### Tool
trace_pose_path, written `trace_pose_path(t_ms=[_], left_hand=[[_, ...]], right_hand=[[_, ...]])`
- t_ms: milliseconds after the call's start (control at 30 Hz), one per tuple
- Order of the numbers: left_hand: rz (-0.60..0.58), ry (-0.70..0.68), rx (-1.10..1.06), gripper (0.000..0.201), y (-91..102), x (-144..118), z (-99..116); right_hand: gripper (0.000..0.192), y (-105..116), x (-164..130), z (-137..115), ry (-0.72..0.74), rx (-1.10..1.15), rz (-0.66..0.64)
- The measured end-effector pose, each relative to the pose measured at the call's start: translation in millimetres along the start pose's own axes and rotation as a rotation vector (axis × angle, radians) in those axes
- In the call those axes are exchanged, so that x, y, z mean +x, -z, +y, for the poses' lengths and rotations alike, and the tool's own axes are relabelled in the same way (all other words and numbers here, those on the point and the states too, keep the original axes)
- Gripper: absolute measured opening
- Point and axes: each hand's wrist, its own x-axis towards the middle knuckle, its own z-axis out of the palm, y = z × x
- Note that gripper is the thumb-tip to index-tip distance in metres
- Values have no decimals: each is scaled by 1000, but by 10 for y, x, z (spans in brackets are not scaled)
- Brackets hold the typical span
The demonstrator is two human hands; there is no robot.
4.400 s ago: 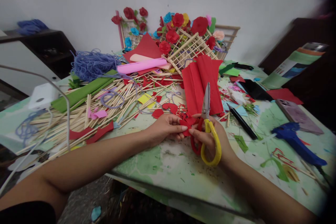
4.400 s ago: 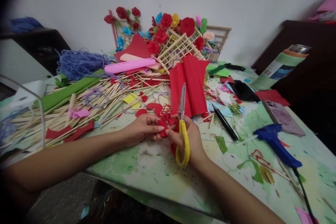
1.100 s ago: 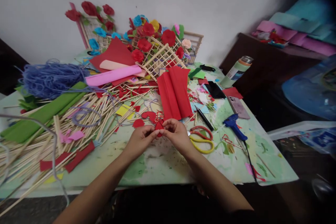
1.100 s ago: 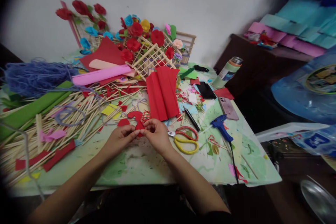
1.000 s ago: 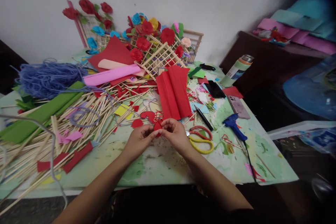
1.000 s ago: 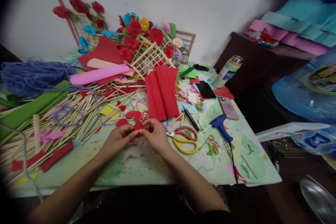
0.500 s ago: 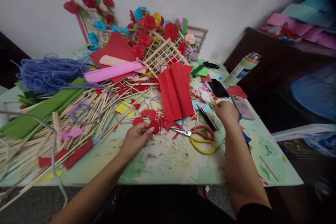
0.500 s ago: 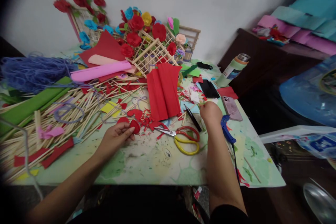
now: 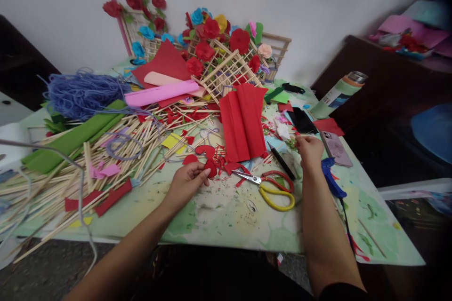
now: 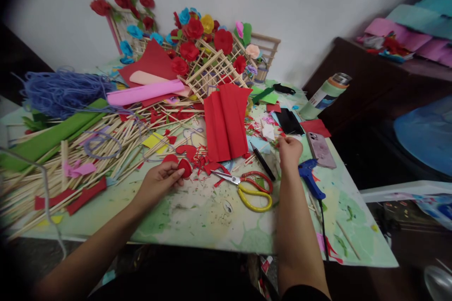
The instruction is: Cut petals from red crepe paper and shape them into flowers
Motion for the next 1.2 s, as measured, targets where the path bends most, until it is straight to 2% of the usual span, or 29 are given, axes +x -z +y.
trace_pose_path(t_ms=[67,133,167,200,233,300,333,400,433,500,600,700,833,1033,1200], left_hand=[[3,3,-7,27,-3,-5,8],[7,7,-31,27,-9,-11,23],[8,14,-45,27,-13,-12,34],[11,23,-61,27,-18,-14,44],[15,35,-80,27,-24,-14,53],[18,54,-126,28,-38,-13,62],[15,60,-152,29,-46,-12,60],[8,71,-214,30,-63,-16,49],[6,79,-250,30,-71,-20,42],[6,101,-330,29,-88,-37,30],[1,138,-418,28,-107,-69,21],[11,148,-375,29,-113,-86,4],[-9,131,-97,26,-108,-91,-47],[-102,-124,497,19,-103,-106,-71],[-167,-252,730,15,-146,-101,-48]], right_hand=[[32,86,-109,-143,82,54,175],[31,194,-294,-342,324,154,503],[30,245,-413,-456,466,167,620],[29,287,-545,-574,581,203,678],[29,314,-685,-689,631,271,678],[23,309,-967,-891,581,502,548],[20,275,-1099,-967,530,615,405],[16,154,-1333,-1050,359,754,39],[15,76,-1434,-1059,271,801,-150],[14,-83,-1604,-1029,112,871,-445],[17,-263,-1788,-945,-12,889,-694],[20,-346,-1878,-891,-45,883,-783],[23,-399,-1864,-848,-101,906,-819],[22,-438,-1782,-777,-166,946,-750],[24,-438,-1759,-753,-183,952,-713]])
